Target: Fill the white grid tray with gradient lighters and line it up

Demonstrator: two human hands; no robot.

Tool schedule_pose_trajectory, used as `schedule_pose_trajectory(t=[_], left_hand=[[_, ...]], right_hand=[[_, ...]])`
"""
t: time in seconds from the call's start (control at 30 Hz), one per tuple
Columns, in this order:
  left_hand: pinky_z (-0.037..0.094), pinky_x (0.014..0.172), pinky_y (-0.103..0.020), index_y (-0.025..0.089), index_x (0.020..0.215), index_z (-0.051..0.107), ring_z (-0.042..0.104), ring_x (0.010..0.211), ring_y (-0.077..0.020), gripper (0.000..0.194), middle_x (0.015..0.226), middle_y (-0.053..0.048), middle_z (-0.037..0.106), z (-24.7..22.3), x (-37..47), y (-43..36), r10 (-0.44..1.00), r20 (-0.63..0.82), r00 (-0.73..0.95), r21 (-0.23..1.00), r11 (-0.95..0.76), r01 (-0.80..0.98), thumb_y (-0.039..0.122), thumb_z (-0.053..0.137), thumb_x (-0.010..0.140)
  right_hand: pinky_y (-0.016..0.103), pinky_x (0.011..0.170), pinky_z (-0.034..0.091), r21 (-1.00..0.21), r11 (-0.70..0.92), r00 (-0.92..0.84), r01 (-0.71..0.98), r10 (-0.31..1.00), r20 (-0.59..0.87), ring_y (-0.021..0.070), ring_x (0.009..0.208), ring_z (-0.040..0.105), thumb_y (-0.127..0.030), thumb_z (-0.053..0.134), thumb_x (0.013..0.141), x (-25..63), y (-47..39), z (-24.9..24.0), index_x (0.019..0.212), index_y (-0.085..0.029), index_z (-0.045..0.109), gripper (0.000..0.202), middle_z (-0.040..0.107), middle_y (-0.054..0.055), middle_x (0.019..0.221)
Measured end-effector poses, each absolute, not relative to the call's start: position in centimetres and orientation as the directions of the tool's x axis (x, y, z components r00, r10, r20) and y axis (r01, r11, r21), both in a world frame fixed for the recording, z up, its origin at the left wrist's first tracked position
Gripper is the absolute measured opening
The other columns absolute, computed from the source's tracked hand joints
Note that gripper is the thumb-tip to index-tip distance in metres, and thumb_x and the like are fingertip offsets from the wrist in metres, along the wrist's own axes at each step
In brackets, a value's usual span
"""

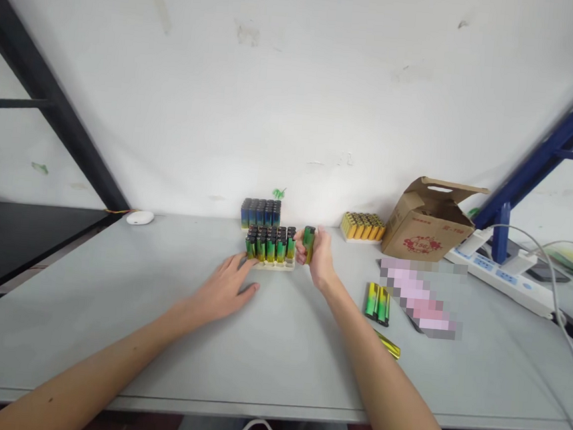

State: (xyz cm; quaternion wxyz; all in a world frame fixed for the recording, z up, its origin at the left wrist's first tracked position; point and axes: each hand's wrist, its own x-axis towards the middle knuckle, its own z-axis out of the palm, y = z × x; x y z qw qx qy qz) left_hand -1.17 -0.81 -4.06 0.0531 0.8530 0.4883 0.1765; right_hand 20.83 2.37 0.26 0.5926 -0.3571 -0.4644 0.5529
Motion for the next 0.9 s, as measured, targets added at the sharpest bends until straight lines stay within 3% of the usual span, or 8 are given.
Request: schedule_pose_trajectory(t=[0.13,0.23,0.43,0.53,0.67,0.77,0.9], left_hand=[[0.035,0.104,-0.046,0.022,0.132,0.043,0.039,0.128,-0.0295,0.044,0.133,-0.012,0.044,-4.2,-1.2,-0.7,0.851,0.250,0.462,0.253,-0.519,0.817,0.037,0.043,0.091],[0.035,0.104,-0.045,0.021,0.133,0.042,0.039,0.128,-0.0296,0.044,0.133,-0.013,0.044,-4.2,-1.2,-0.7,0.849,0.247,0.467,0.248,-0.522,0.816,0.036,0.043,0.091],[0.036,0.103,-0.045,0.021,0.133,0.042,0.039,0.128,-0.0306,0.044,0.133,-0.013,0.044,-4.1,-1.2,-0.7,0.849,0.248,0.467,0.244,-0.521,0.818,0.037,0.042,0.091],[0.036,0.103,-0.045,0.021,0.133,0.042,0.039,0.127,-0.0304,0.045,0.133,-0.013,0.044,-4.1,-1.2,-0.7,0.846,0.251,0.470,0.249,-0.526,0.813,0.037,0.042,0.092],[0.036,0.104,-0.045,0.021,0.133,0.042,0.039,0.127,-0.0303,0.044,0.133,-0.013,0.044,-4.2,-1.2,-0.7,0.844,0.259,0.471,0.242,-0.528,0.814,0.036,0.043,0.091],[0.036,0.104,-0.046,0.020,0.133,0.042,0.040,0.127,-0.0302,0.044,0.133,-0.013,0.044,-4.3,-1.2,-0.6,0.843,0.260,0.470,0.241,-0.528,0.814,0.036,0.043,0.091],[0.035,0.104,-0.045,0.021,0.134,0.041,0.038,0.128,-0.0301,0.045,0.133,-0.013,0.044,-4.4,-1.3,-0.6,0.842,0.257,0.475,0.239,-0.531,0.813,0.037,0.042,0.092]], right_hand=[[0.026,0.048,0.033,-0.928,0.291,0.068,-0.233,0.957,0.283,0.0117,0.048,0.040,-0.040,0.042,0.079,21.0,2.4,0.1,0.083,-0.022,0.050,0.021,0.046,-0.003,0.063],[0.028,0.056,0.039,-0.944,0.322,0.099,-0.077,0.944,0.314,0.0132,0.057,0.048,-0.033,0.048,0.078,21.0,2.3,0.3,0.085,-0.021,0.051,0.013,0.050,-0.003,0.066],[0.033,0.079,0.042,-0.867,0.359,0.022,0.346,0.920,0.391,0.0189,0.090,0.054,-0.035,0.046,0.086,21.4,2.0,0.6,0.093,-0.020,0.063,0.024,0.057,0.006,0.096],[0.033,0.076,0.043,-0.778,0.392,-0.025,0.492,0.899,0.438,0.0188,0.085,0.054,-0.038,0.047,0.089,21.8,1.9,0.5,0.093,-0.020,0.065,0.026,0.056,0.006,0.094],[0.032,0.069,0.047,-0.710,0.454,-0.073,0.537,0.864,0.498,0.0165,0.071,0.055,-0.035,0.054,0.086,21.9,2.1,0.1,0.098,-0.019,0.065,0.022,0.059,0.005,0.086],[0.034,0.071,0.050,-0.724,0.467,-0.025,0.508,0.848,0.530,0.0172,0.073,0.059,-0.031,0.061,0.081,22.0,2.4,-0.2,0.110,-0.019,0.060,0.031,0.062,0.003,0.083],[0.033,0.071,0.052,-0.766,0.395,0.006,0.508,0.887,0.462,0.0189,0.078,0.064,-0.028,0.066,0.075,22.2,2.8,-0.6,0.096,-0.018,0.061,0.024,0.067,0.004,0.083]])
